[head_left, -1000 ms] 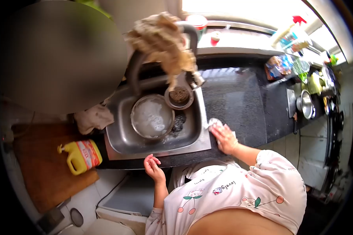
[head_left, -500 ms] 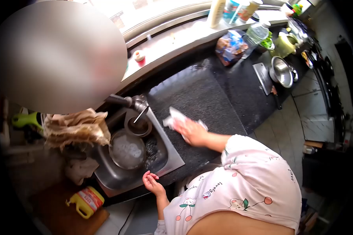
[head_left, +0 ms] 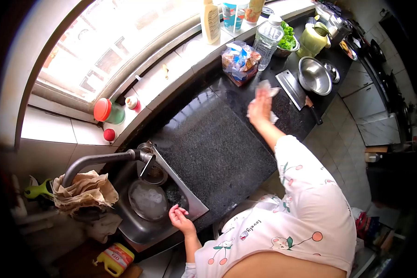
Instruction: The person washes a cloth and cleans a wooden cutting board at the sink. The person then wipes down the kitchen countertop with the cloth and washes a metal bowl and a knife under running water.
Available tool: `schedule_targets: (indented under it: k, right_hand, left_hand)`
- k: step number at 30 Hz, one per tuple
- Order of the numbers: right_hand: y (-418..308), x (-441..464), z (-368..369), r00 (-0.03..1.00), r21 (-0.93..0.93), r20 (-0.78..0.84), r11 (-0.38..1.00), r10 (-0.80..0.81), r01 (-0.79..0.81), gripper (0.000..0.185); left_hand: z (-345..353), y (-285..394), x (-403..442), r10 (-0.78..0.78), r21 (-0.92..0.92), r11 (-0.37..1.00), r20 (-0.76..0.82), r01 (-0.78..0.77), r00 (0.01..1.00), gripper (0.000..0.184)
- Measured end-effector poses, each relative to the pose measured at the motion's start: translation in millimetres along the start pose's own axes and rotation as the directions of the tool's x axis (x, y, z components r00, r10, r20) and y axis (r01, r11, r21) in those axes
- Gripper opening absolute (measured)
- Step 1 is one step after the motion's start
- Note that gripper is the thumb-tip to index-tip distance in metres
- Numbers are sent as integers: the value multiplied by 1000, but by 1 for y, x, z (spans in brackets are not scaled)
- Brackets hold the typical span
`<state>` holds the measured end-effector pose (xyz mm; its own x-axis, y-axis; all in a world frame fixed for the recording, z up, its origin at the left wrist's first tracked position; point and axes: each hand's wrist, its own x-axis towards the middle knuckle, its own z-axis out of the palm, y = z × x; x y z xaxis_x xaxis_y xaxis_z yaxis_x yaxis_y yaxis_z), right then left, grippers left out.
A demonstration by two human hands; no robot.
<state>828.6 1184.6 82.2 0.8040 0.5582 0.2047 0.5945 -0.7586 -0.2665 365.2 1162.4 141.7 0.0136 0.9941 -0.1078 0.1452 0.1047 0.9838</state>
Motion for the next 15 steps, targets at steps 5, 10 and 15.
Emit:
schedule_targets:
  k: [5, 10, 15]
  right_hand:
    - [-133, -84, -2, 830, 289, 344, 891, -438, 351, 60]
    - [-132, -202, -49, 109, 673, 219, 231, -970, 702, 68]
    - [-15, -161, -77, 334, 524, 381, 499, -862, 690, 71]
  left_hand:
    - [5, -6, -22, -68, -42, 997, -19, 67, 998, 18]
    - [-6, 3, -17, -2, -29, 1000, -56, 1, 998, 18]
    - [-49, -7, -23, -23, 12, 1000, -165, 26, 986, 18]
